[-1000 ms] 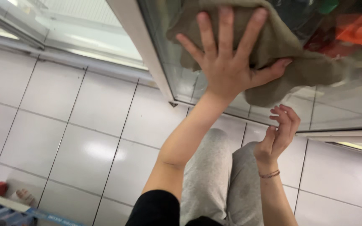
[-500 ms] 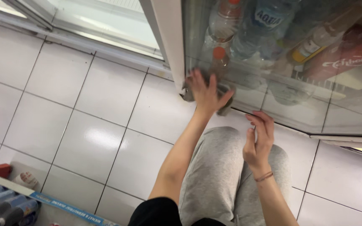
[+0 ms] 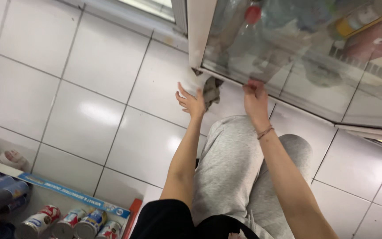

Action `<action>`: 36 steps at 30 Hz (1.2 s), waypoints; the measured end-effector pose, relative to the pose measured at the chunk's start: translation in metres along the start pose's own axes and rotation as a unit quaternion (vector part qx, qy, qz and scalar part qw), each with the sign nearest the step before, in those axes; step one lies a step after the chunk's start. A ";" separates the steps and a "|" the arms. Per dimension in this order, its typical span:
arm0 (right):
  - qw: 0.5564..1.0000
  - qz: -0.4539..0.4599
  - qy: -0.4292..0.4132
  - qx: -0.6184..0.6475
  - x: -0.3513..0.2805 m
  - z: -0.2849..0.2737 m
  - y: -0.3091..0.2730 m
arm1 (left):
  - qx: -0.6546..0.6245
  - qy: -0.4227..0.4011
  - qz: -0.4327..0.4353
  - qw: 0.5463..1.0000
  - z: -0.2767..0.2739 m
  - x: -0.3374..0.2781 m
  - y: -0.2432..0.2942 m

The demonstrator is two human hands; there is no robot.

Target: The person cleans the glass doors of a commercial refrigerator using a cloth and a spray bottle. They wipe the exterior glass surfaces of multiple doors, including the top, middle, and bottom sections, and also clean the metal frame. The person switches between a brown cloth and a checkered cloth during the process.

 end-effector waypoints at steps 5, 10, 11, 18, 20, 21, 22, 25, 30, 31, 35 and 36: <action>0.996 -0.020 -0.067 0.055 -0.021 -0.011 -0.033 | 0.303 -0.148 0.146 0.930 0.044 -0.013 -0.049; 0.989 -0.012 -0.147 -0.017 -0.062 -0.045 -0.070 | 0.158 -0.102 0.314 0.931 0.054 -0.007 -0.047; 0.984 0.019 -0.173 -0.019 -0.069 -0.058 -0.073 | 0.043 -0.107 0.296 0.948 0.044 -0.006 -0.037; 0.981 -0.057 -0.169 0.078 -0.100 -0.184 -0.168 | -0.351 0.048 0.399 0.846 -0.097 -0.049 0.183; 0.984 -0.112 -0.124 0.063 -0.111 -0.202 -0.193 | -0.440 0.063 0.462 0.768 -0.127 -0.066 0.258; 0.982 -0.151 -0.103 0.056 -0.119 -0.207 -0.205 | -0.487 0.056 0.497 0.716 -0.139 -0.074 0.291; 0.974 -0.214 -0.066 0.037 -0.121 -0.209 -0.219 | -0.479 0.043 0.551 0.682 -0.148 -0.081 0.324; 0.907 -0.407 0.081 -0.067 -0.137 -0.204 -0.250 | -0.154 0.096 0.694 0.697 -0.143 -0.105 0.384; 0.763 -0.554 0.212 -0.258 -0.135 -0.174 -0.260 | 0.009 0.247 0.732 0.635 -0.072 -0.077 0.333; 0.752 -0.557 0.222 -0.273 -0.132 -0.170 -0.259 | 0.009 0.267 0.731 0.628 -0.054 -0.065 0.303; 0.823 -0.487 0.177 -0.232 -0.104 -0.179 -0.245 | 0.103 0.215 0.708 0.665 0.003 -0.017 0.169; 0.819 -0.495 0.168 -0.236 -0.100 -0.180 -0.244 | 0.107 0.205 0.706 0.670 0.007 -0.012 0.153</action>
Point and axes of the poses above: each hand's wrist, its own x-axis towards the middle knuckle, its own z-axis out of the palm, y = z × x, the point moved 6 cm from there along x, towards the middle knuckle, and after that the axes turned 4 degrees about z, right-handed, at the moved point
